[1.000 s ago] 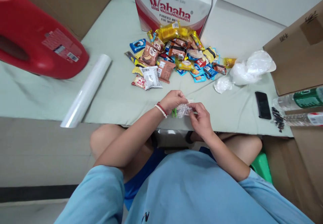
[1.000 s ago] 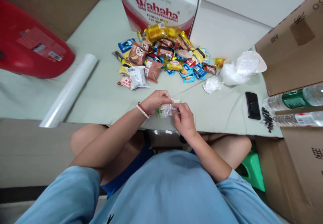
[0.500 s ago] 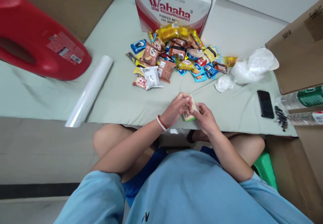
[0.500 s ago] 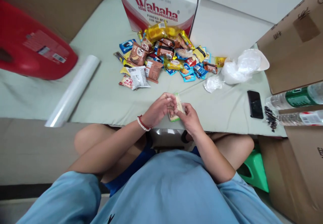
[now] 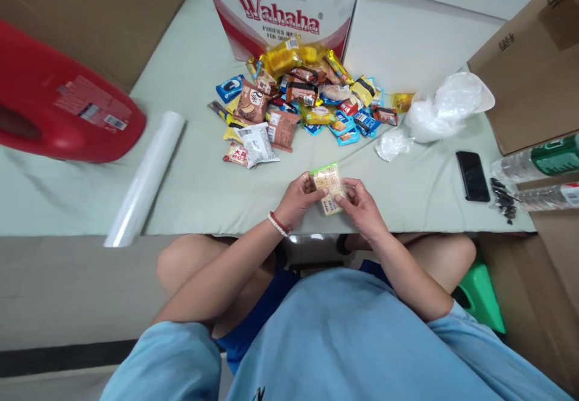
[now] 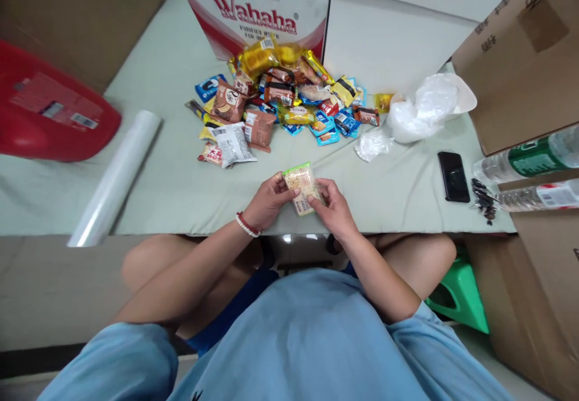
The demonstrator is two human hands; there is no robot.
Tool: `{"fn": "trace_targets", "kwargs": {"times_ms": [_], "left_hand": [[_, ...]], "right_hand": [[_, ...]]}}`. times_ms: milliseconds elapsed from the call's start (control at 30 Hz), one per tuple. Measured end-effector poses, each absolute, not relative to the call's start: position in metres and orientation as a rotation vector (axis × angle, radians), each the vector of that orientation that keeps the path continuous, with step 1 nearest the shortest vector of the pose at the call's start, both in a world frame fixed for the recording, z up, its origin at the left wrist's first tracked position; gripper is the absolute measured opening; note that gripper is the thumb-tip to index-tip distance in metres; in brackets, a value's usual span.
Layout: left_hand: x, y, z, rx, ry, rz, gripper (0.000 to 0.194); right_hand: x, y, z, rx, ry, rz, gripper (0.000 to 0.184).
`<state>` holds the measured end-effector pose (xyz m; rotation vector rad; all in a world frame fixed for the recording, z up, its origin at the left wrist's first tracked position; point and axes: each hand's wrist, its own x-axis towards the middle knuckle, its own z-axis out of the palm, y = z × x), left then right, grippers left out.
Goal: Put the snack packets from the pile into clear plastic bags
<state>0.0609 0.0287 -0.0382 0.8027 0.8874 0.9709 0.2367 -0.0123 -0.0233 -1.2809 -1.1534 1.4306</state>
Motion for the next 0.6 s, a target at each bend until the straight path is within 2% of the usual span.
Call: {"fn": "trace_targets", "kwargs": {"times_ms": [200,333,433,600], "left_hand": [[0.057,0.026,-0.031,0.987,0.886,0.871,0.053],[0.048,0.028,-0.037,1.294,1.023,0.915,0.051],[0.041,0.03,-0.044,1.459,1.22,0.905,0.049],[0.039,0.03,-0.046,1.853,1.281,0.753,0.036]], "right_hand": [[0.251,-0.01,-0.022,-1.261,-1.187,1.48,0.049],[0.283,-0.008,-0.012,-1.331,-1.195,1.308,0.045],[0.342,0.006,0.007,-1.422,-1.088,0.964,0.047],[0.497,0.085,0.045,-1.571,-0.969,0.038,0.041]]}}
